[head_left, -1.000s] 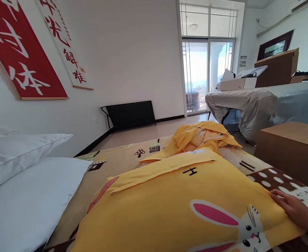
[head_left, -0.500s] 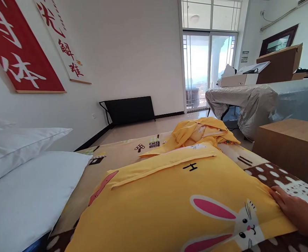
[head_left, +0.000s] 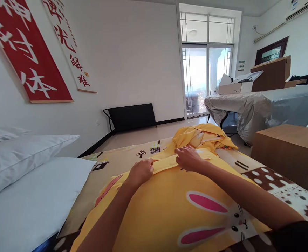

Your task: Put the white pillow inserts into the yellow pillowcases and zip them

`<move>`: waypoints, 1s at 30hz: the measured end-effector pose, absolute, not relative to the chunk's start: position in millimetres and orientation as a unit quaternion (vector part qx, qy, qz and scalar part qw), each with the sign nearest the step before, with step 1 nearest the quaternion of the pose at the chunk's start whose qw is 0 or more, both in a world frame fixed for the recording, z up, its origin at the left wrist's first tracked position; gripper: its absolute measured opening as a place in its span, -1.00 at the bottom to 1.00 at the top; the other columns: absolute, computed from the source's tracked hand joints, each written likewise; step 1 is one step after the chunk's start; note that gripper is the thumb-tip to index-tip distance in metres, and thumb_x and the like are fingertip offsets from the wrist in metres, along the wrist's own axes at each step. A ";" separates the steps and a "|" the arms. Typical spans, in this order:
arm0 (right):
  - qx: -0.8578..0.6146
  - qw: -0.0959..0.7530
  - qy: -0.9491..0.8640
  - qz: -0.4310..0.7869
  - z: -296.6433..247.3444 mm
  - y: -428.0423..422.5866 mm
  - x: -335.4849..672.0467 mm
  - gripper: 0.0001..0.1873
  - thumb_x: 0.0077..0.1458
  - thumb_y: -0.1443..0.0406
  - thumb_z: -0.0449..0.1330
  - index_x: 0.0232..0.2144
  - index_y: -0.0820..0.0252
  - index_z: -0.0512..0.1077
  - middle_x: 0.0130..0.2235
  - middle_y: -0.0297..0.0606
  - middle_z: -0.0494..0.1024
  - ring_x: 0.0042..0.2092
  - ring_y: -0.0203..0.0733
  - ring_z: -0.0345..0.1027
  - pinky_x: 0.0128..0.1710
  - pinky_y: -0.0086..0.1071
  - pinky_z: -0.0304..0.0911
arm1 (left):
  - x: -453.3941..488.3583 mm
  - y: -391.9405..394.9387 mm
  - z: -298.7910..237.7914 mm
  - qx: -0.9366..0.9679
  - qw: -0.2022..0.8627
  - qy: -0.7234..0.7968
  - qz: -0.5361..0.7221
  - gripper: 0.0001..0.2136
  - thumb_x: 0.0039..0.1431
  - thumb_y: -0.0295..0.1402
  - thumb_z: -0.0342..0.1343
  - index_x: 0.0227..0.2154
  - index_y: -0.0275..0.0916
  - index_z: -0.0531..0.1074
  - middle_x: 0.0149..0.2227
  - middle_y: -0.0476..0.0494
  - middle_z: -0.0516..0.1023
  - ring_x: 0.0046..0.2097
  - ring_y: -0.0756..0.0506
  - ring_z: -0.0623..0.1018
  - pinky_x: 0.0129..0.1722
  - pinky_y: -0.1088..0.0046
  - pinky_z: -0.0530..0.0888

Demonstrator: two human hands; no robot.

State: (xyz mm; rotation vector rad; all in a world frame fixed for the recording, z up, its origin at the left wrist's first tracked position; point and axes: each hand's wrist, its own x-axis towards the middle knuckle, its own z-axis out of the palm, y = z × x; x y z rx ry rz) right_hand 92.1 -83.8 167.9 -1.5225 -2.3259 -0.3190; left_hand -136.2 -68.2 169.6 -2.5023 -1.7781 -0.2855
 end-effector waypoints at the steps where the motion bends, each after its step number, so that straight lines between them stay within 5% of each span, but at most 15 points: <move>1: -0.523 0.169 -0.829 -0.107 168.0 -73.6 72.5 -0.70 0.14 0.32 -0.08 -0.16 0.28 0.36 -0.14 0.00 0.50 -0.09 0.00 0.34 -0.09 -0.17 0.11 | -119.4 -55.4 170.2 -0.820 0.024 -0.563 -0.099 -0.70 0.12 -0.48 -0.16 -0.21 -0.34 0.44 -0.17 -0.31 0.55 -0.12 -0.15 0.51 -0.10 0.37 0.33; 6: -0.491 0.161 -0.852 -0.078 123.5 -54.3 45.2 -0.66 0.22 0.20 -0.11 -0.15 0.23 0.37 -0.08 -0.08 0.50 -0.02 -0.08 0.33 -0.05 -0.20 0.12 | -101.7 -34.1 123.3 -0.839 0.007 -0.526 -0.136 -0.63 0.23 -0.37 -0.26 -0.07 -0.26 0.41 -0.02 -0.21 0.51 0.01 -0.08 0.47 0.02 0.43 0.33; 10: -0.483 0.213 -0.847 -0.064 91.2 -62.0 61.7 -0.60 0.24 0.13 -0.12 -0.04 0.20 0.31 0.12 -0.07 0.35 0.17 -0.07 0.15 0.11 -0.13 -0.01 | -123.1 -43.3 85.7 -0.835 0.013 -0.527 -0.158 -0.53 0.28 -0.22 -0.32 0.12 -0.28 0.25 0.20 -0.20 0.26 0.25 -0.09 0.21 0.24 0.26 0.11; 19: -0.583 0.210 -0.785 0.006 75.9 -66.3 185.2 -0.42 0.26 0.04 -0.26 0.22 0.12 0.12 0.27 -0.17 0.12 0.29 -0.13 -0.08 0.22 -0.10 -0.13 | -239.2 -43.7 59.2 -0.752 0.003 -0.642 -0.152 -0.45 0.21 -0.07 -0.28 0.22 -0.13 0.10 0.29 -0.07 0.07 0.31 -0.14 0.06 0.27 0.10 0.01; 26: -0.649 0.245 -0.717 0.073 29.6 -82.7 253.2 -0.39 0.24 0.03 -0.27 0.27 0.05 0.00 0.30 -0.28 0.03 0.31 -0.14 -0.14 0.23 -0.08 -0.11 | -316.0 -69.3 24.5 -0.689 -0.103 -0.670 -0.256 -0.37 0.17 -0.03 -0.31 0.25 -0.20 0.03 0.28 -0.09 0.11 0.29 -0.15 0.12 0.25 0.25 0.10; 30: -0.681 0.331 -0.637 0.149 11.3 -89.3 275.7 -0.40 0.18 0.03 -0.15 0.18 0.14 0.18 0.21 -0.19 0.25 0.21 -0.11 0.12 0.19 -0.19 0.02 | -327.3 -95.0 24.9 -0.579 -0.144 -0.764 -0.246 -0.35 0.16 0.04 -0.36 0.20 -0.22 0.15 0.17 -0.18 0.32 0.13 -0.26 0.38 0.08 0.19 0.34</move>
